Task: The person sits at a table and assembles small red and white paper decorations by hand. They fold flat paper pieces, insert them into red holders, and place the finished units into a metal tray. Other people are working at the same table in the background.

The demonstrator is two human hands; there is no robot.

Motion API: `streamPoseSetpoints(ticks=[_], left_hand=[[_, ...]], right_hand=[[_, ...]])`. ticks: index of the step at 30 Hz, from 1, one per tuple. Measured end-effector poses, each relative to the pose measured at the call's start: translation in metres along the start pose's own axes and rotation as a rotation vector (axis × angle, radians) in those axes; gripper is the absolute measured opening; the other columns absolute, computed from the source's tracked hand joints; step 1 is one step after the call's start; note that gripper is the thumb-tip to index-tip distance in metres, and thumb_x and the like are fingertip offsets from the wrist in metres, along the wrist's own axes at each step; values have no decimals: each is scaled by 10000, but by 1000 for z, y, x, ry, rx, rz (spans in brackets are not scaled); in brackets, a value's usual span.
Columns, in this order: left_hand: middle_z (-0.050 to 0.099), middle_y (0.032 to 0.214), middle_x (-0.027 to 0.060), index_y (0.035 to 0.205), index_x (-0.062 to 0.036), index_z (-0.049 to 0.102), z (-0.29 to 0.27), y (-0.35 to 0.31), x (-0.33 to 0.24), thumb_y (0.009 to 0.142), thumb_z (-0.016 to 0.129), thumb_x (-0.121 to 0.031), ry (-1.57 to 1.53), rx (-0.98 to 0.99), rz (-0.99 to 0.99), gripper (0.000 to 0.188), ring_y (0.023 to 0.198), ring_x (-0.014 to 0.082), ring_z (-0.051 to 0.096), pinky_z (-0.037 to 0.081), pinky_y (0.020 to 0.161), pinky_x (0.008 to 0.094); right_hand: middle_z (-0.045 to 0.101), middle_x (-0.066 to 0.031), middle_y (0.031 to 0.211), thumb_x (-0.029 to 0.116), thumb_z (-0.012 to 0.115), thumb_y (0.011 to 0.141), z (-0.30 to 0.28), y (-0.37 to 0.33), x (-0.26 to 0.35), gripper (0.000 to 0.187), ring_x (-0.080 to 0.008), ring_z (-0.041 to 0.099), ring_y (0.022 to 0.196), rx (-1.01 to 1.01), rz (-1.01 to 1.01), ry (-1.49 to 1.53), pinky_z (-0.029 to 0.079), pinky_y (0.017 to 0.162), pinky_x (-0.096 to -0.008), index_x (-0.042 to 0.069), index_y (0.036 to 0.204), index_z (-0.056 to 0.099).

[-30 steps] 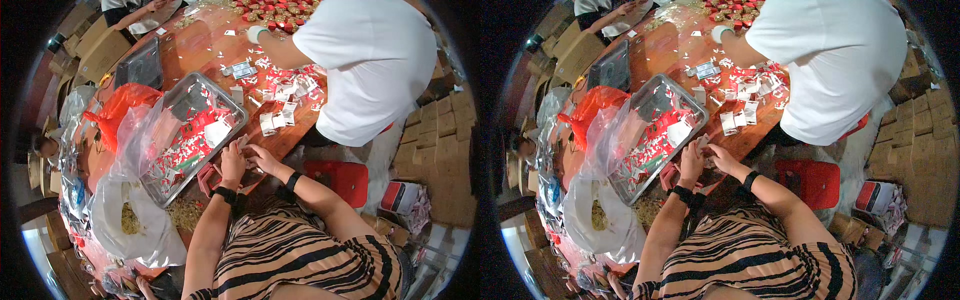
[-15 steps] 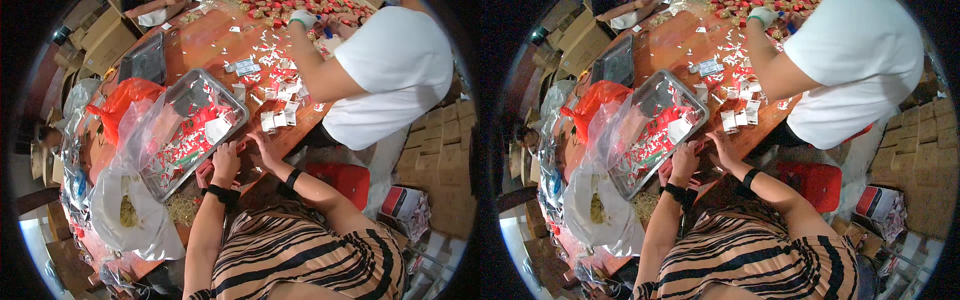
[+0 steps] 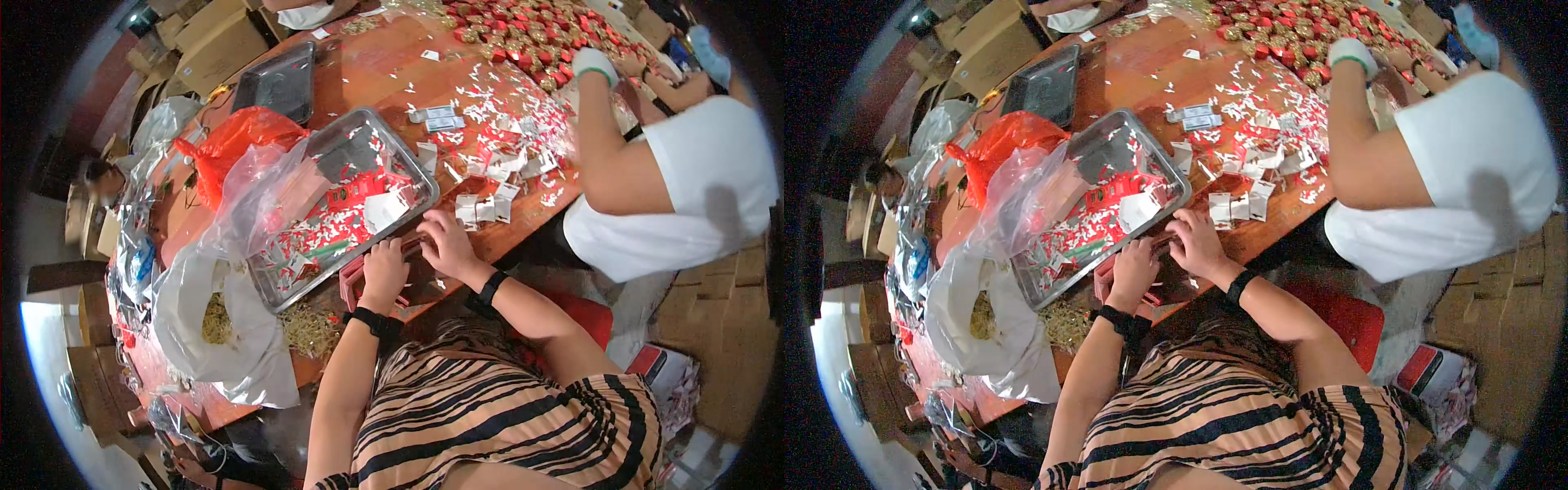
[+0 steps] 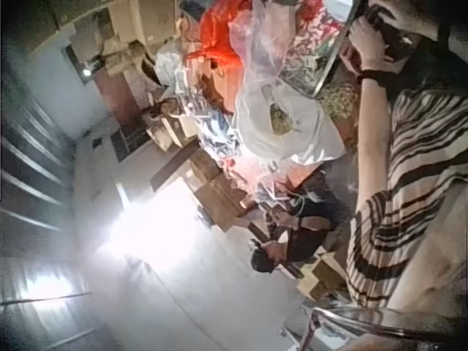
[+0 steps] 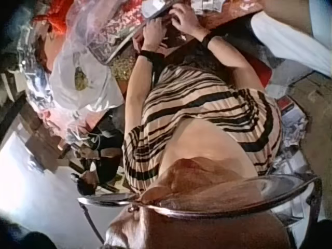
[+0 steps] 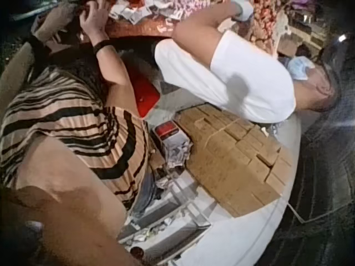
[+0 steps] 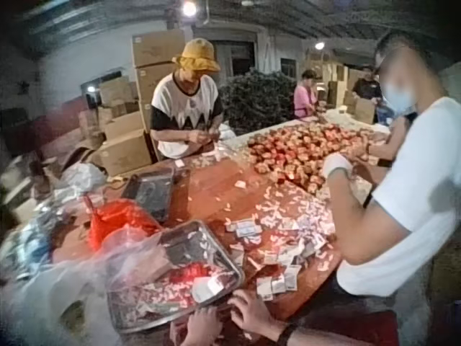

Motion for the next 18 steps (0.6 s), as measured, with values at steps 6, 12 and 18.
streamPoseSetpoints(ticks=[6, 12, 18], left_hand=[[562, 928, 117, 1028, -62, 563, -35, -20, -3, 720, 668, -166, -41, -118, 2, 341, 928, 296, 542, 433, 771, 421], [541, 911, 113, 1000, -69, 590, -81, -74, 37, 740, 652, -129, -114, -270, -143, 275, 906, 308, 522, 409, 777, 418], [553, 886, 119, 982, -57, 614, -70, -135, 90, 728, 667, -106, -231, -311, -373, 264, 891, 320, 526, 419, 779, 417]], right_hand=[[620, -78, 862, 258, 697, 700, 26, 86, -24, 367, -290, 568, 900, 99, 141, -325, 378, 756, -450, 103, 986, 526], [647, -143, 845, 163, 638, 716, 78, 98, -76, 364, -319, 623, 827, 264, 303, -333, 409, 738, -474, 87, 1050, 516], [646, -143, 911, 99, 583, 719, 72, 100, -60, 380, -335, 614, 861, 131, 255, -44, 479, 747, -445, 139, 1096, 569]])
Point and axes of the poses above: each hand's wrist, its own y-axis towards the middle knuckle, its own z-axis out of the palm, x = y × z, the point moved 10 cm from there along y, towards the middle knuckle
